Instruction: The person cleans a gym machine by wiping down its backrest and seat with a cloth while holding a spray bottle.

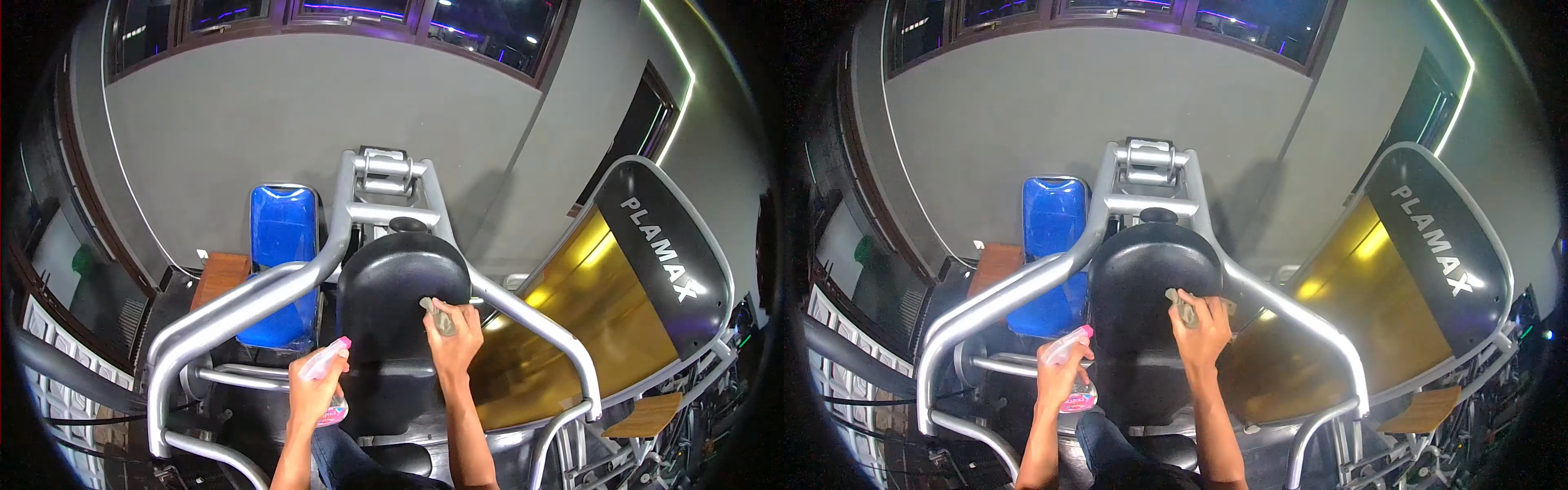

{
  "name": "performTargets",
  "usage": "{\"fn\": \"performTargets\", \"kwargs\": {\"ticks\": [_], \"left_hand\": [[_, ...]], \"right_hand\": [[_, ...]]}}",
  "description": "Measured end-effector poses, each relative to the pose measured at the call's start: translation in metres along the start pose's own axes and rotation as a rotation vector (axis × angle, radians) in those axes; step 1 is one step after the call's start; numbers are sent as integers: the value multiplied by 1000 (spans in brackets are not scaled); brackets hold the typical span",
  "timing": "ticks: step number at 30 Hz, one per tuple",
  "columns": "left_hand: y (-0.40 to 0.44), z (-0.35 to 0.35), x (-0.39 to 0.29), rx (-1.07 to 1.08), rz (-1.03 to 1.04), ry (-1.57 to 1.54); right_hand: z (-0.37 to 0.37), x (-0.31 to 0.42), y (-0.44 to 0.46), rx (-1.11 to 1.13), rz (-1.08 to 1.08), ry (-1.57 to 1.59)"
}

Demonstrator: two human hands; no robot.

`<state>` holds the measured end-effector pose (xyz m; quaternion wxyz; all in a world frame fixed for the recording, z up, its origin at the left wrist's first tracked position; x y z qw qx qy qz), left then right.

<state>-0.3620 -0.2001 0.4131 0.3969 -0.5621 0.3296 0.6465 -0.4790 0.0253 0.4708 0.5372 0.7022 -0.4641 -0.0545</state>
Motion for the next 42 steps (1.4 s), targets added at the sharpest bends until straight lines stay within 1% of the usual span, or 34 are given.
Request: {"fn": "performTargets", "kwargs": {"ticks": [2, 4, 6, 9, 13, 15, 17, 18, 19, 20, 21, 22, 24, 28, 31, 33, 34, 36, 37, 38, 40, 42], "left_hand": [[1, 2, 5, -6, -4, -20], [1, 3, 10, -14, -7, -37], [3, 3, 13, -34, -18, -91], [4, -3, 11, -70, -5, -93], [3, -13, -2, -129, 10, -34], [-2, -14, -21, -45, 88, 221], [-6, -17, -33, -34, 82, 268], [-6, -17, -36, -26, 84, 313], [-4, -19, -34, -30, 86, 308], [-4, -20, -29, -24, 94, 368], [-3, -20, -26, -19, 101, 429], [-3, -21, -24, -24, 94, 427], [-3, -20, -24, -20, 110, 467], [-4, -22, -30, -31, 126, 470], [-11, -26, -39, -30, 112, 483], [-16, -31, -53, -4, 101, 630], [-18, -36, -56, -15, 95, 628], [-20, -43, -62, -8, 118, 742], [-20, -47, -64, -18, 110, 739], [-21, -49, -66, -30, 107, 744], [-22, -53, -69, -50, 94, 744], [-23, -54, -74, -43, 110, 824]], "right_hand": [[9, 14, -2, 2, -31, 29], [24, 33, -14, 109, -57, 78], [39, 46, -34, 185, -122, 74], [55, 54, -62, 331, -182, 43], [44, 49, -42, 305, -185, -5], [36, 50, -20, 245, -163, -3], [34, 49, -5, 174, -140, 6], [35, 53, -1, 176, -145, 5], [35, 60, 3, 157, -139, 30], [35, 65, 3, 142, -130, 55], [40, 67, -2, 169, -132, 66], [44, 69, -10, 199, -136, 61], [51, 77, -26, 323, -178, 33], [72, 75, -66, 614, -346, -112], [66, 81, -46, 600, -367, -98], [59, 86, -19, 516, -376, -74], [56, 88, -7, 477, -372, -73], [49, 102, 13, 434, -381, -112], [53, 103, 13, 445, -431, -119], [56, 104, 10, 458, -435, -115], [66, 115, -2, 550, -594, -147], [77, 115, -19, 590, -659, -134]]}}
Point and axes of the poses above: each hand's wrist, its own y-axis towards the middle knuckle, its own z-axis out of the palm, x = y × z, the point moved 7 cm from there along y, towards the middle knuckle, and after that the axes turned 3 degrees about -y, right-handed, at the moved point
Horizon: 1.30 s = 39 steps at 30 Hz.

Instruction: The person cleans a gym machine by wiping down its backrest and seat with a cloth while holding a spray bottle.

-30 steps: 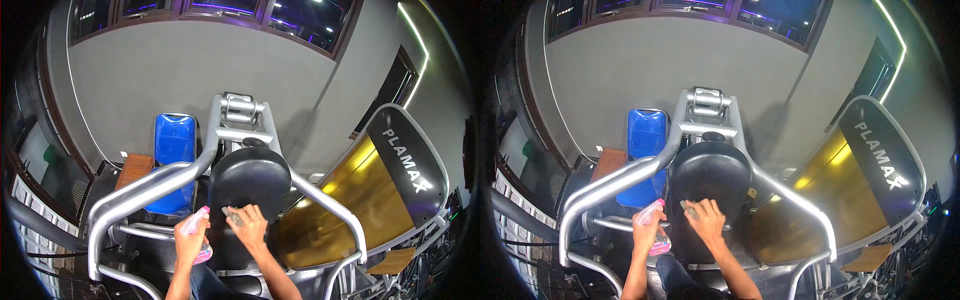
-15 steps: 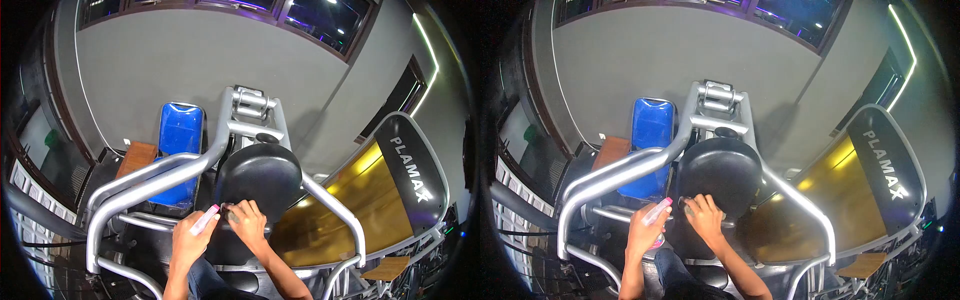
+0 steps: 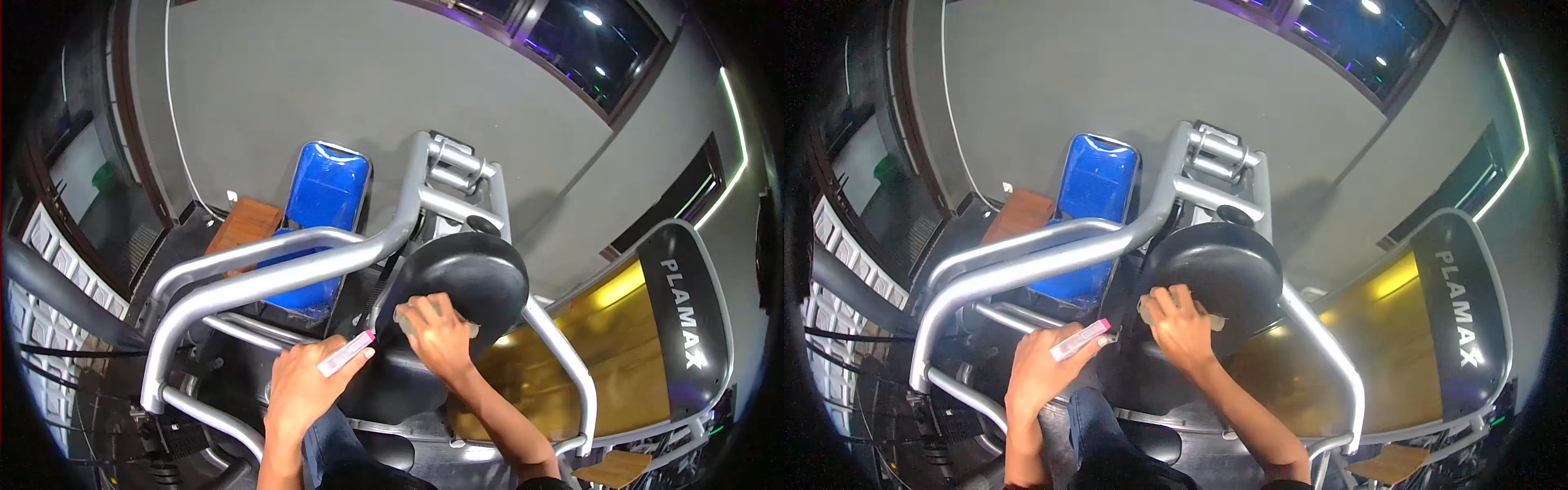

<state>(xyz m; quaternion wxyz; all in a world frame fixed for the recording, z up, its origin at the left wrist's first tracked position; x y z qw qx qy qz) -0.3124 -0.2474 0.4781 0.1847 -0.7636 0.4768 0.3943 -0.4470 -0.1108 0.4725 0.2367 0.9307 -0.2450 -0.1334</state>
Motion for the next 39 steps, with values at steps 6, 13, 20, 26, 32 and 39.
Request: {"fn": "performTargets", "kwargs": {"ticks": [6, 13, 20, 26, 32, 39], "left_hand": [[-3, -4, 9, 30, 17, -121], [-11, -3, 20, 85, 49, 45], [-10, 7, 15, 191, 50, 54], [-10, 9, 14, 201, 48, 65], [-10, 10, 13, 198, 40, 79], [-9, 21, 13, 268, 15, 87]], "right_hand": [[47, 35, 6, 414, -221, -159], [-3, 19, 86, 192, -397, -120], [73, 32, 83, 244, -567, -166], [136, 60, 63, 856, -506, -348], [96, 40, 101, 1003, -329, -387], [82, 38, 105, 752, -302, -421]]}}
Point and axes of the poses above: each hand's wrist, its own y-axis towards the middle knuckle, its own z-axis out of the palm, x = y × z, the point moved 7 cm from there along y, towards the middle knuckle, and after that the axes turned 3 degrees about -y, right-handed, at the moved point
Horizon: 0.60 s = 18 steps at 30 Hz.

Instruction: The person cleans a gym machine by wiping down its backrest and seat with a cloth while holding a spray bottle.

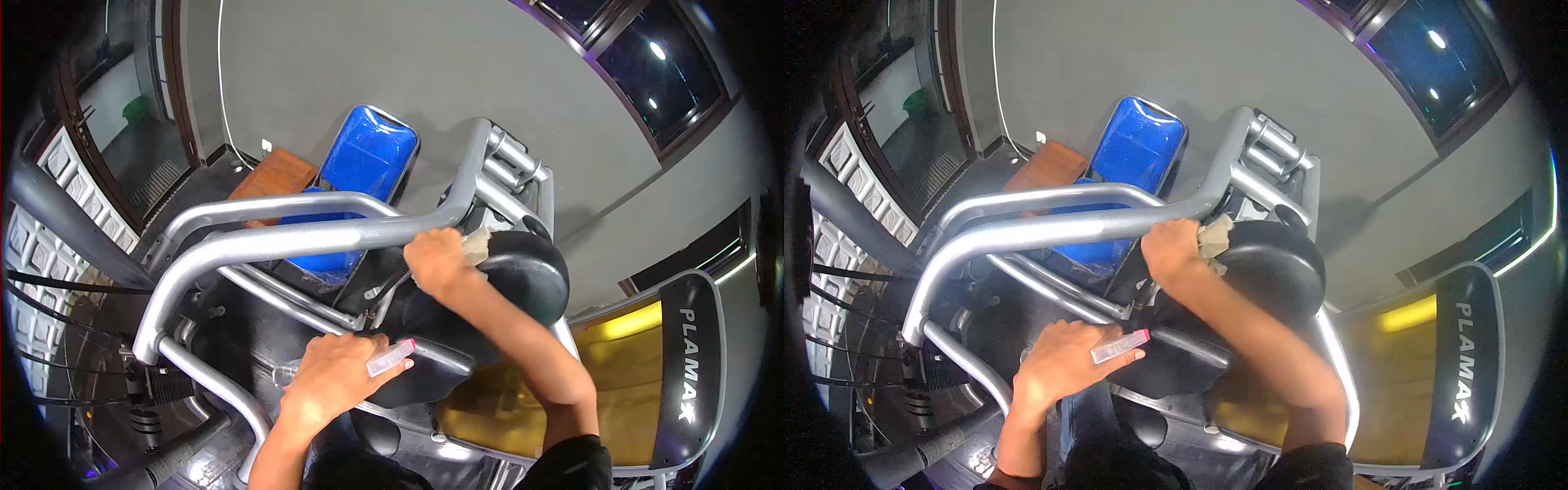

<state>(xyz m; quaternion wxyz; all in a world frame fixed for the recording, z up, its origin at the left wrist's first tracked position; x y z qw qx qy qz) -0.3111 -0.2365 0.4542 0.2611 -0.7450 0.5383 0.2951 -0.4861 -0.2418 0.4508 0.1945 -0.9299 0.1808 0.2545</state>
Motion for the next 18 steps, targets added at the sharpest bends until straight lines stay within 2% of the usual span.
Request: {"fn": "performTargets", "kwargs": {"ticks": [1, 3, 8, 10, 12, 14, 16, 18], "left_hand": [[0, 2, 0, 3, 3, -3], [0, 4, 0, 11, 7, -4], [-1, 1, 0, 9, 21, -10], [-3, -1, 1, 10, 13, -2], [-4, -3, 1, 13, 11, 3], [-4, -3, 2, -12, 16, -2], [-2, 1, 2, 22, 6, 0], [0, 5, 1, 47, -1, 3]], "right_hand": [[6, 5, 3, -1, 3, 3], [30, 25, 9, 160, -83, 78], [90, 80, 12, 90, -128, 72], [82, 81, 4, 90, -107, 52], [66, 75, -20, 20, -250, 54], [40, 64, -51, 11, -280, -11], [18, 36, -88, -217, -283, 129], [13, 10, -120, -442, -137, 284]]}}
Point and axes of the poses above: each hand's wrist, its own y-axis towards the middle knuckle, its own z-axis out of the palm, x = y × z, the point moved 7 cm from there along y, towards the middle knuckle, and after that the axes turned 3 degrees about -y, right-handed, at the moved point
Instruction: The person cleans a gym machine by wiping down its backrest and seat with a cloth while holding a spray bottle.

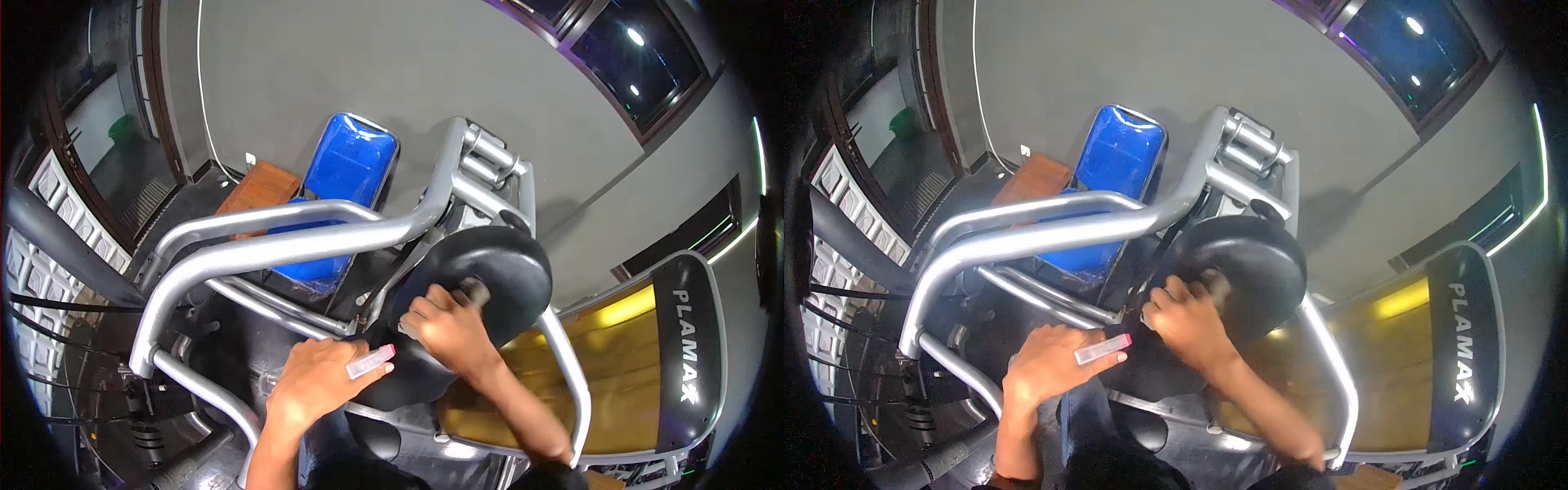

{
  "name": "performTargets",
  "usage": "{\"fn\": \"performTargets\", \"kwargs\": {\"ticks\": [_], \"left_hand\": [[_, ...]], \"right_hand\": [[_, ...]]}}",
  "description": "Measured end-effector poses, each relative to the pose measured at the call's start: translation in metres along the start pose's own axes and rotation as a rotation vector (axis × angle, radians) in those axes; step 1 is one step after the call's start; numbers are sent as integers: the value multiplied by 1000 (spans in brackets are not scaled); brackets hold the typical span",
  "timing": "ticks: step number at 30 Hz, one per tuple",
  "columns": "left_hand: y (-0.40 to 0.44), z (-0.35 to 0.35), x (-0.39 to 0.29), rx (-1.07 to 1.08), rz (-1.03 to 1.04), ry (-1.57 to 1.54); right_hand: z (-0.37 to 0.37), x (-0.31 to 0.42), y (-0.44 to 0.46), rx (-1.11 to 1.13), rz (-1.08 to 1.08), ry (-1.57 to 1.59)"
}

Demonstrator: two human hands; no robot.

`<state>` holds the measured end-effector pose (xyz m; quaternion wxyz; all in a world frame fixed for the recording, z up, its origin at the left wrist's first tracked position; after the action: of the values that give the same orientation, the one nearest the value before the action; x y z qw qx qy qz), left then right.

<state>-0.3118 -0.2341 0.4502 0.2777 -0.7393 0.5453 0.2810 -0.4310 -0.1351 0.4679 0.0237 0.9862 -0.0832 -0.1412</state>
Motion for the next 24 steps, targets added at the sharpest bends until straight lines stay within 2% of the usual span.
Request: {"fn": "performTargets", "kwargs": {"ticks": [4, 5, 7, 11, 15, 17, 23, 24], "left_hand": [[7, 17, -6, 25, 47, 9], [9, 20, -7, 37, 65, 6], [14, 24, -10, 94, 37, 31], [17, 33, -8, 111, -4, 21], [16, 34, -8, 93, 20, 66], [16, 34, -9, 97, 31, 84], [14, 27, -12, 103, -45, 55], [14, 27, -12, 104, -40, 60]], "right_hand": [[-14, -23, -59, -496, 386, 115], [-1, -22, -66, -502, 393, 117], [22, -28, -83, -642, 585, 111], [44, -13, -70, -823, 648, 201], [57, 0, -56, -745, 610, 235], [63, 13, -46, -552, 527, 203], [66, 10, -61, -527, 393, 167], [63, 5, -69, -518, 422, 191]]}}
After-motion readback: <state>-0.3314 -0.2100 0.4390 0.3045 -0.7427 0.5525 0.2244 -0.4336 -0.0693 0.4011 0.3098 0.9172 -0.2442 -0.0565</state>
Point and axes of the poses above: each hand's wrist, its own y-axis towards the middle knuckle, its own z-axis out of the palm, x = y × z, the point moved 7 cm from there along y, towards the middle knuckle, and after that the axes turned 3 degrees about -y, right-handed, at the moved point
